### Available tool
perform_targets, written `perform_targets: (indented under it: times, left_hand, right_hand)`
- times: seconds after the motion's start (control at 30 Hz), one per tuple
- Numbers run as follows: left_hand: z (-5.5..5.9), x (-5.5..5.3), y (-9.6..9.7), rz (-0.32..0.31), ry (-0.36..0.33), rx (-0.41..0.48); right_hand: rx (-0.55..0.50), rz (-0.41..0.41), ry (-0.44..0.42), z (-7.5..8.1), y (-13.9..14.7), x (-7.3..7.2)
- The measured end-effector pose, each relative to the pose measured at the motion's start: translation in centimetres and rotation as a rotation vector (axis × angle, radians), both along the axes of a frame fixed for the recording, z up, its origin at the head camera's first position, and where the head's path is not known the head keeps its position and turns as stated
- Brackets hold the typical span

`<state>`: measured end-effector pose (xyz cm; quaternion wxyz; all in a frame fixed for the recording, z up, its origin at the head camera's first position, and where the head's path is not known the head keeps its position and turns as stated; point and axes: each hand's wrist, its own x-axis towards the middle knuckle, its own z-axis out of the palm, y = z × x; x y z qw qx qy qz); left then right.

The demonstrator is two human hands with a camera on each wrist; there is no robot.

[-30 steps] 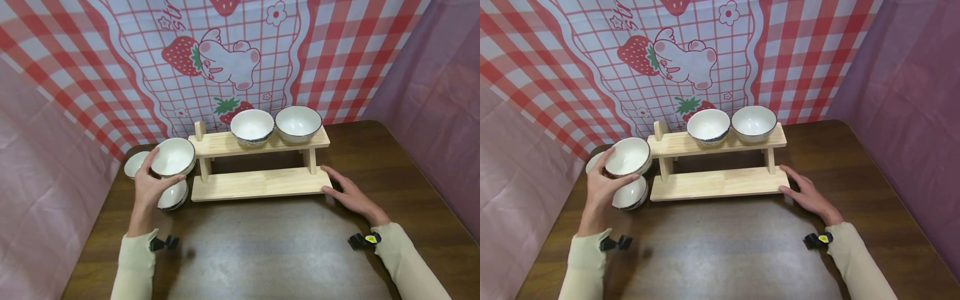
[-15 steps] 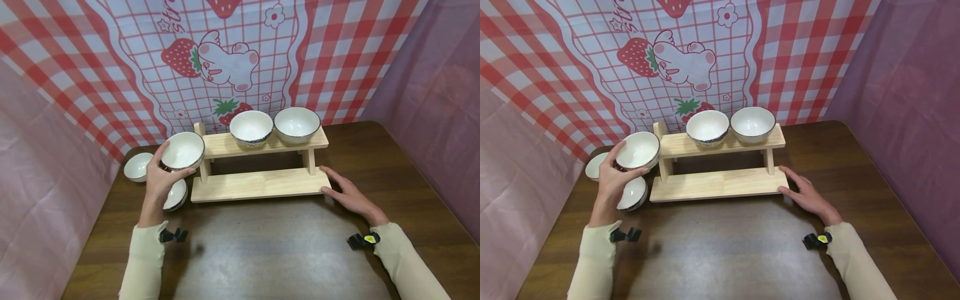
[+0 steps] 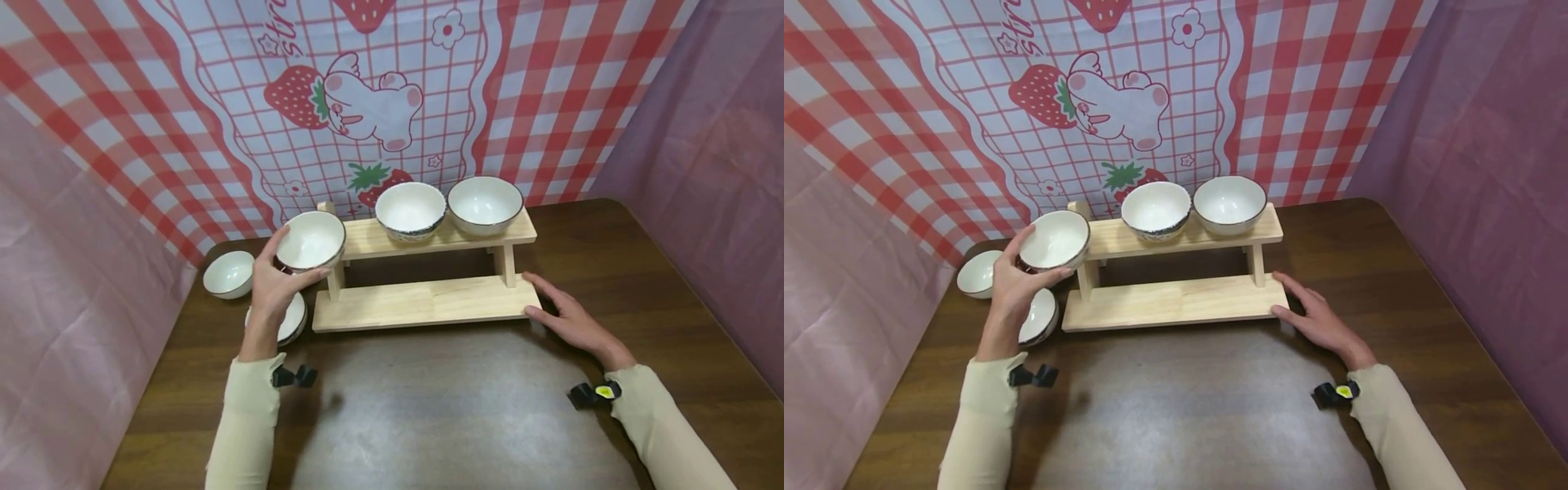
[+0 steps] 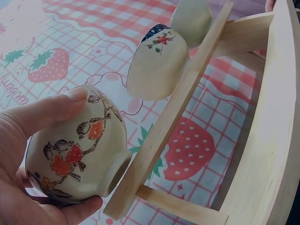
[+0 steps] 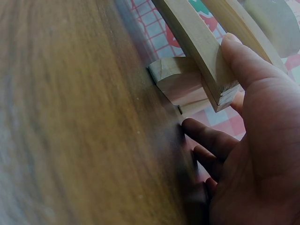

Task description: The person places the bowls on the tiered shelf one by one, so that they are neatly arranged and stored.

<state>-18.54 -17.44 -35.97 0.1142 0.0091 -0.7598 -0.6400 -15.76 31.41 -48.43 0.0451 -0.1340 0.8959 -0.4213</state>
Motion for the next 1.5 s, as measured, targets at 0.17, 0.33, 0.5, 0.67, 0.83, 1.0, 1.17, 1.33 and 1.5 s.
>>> perform_targets:
  times: [0.17, 0.33, 0.5, 0.67, 0.83, 1.0, 1.17, 1.33, 1.5]
  left_hand:
    - [-0.2, -0.6, 0.6, 0.013, 0.014, 0.01]
    - [0.0, -1.1, 1.2, -0.003, -0.006, 0.026]
    - [0.1, -1.5, 1.6, -0.009, -0.026, -0.002]
    - [0.0, -2.0, 2.0, -0.022, -0.013, -0.024]
    - [0.0, -2.4, 2.4, -0.022, -0.014, -0.017]
    - [0.1, -2.7, 2.7, -0.019, -0.027, -0.007]
    - [0.1, -3.0, 3.1, -0.028, -0.027, -0.008]
    - [0.1, -3.1, 3.4, -0.027, -0.03, -0.015]
    - [0.1, -3.3, 3.5, -0.023, -0.025, -0.018]
  right_hand:
    - [-0.015, 0.001, -0.02, 0.0, 0.0, 0.0]
    - [-0.01, -0.001, -0.011, -0.1, 0.1, 0.0]
    - [-0.013, 0.004, -0.015, -0.1, 0.1, -0.2]
    - [-0.006, 0.004, -0.007, -0.1, 0.0, -0.1]
    - [-0.002, 0.005, 0.021, -0.3, 0.1, -0.1]
    - [-0.008, 0.009, 0.029, -0.4, 0.1, -0.1]
    - [-0.01, 0.012, 0.036, -0.4, 0.2, -0.1]
    - [-0.016, 0.014, 0.04, -0.4, 0.2, -0.2]
    - [-0.019, 0.015, 0.045, -0.5, 0.2, -0.2]
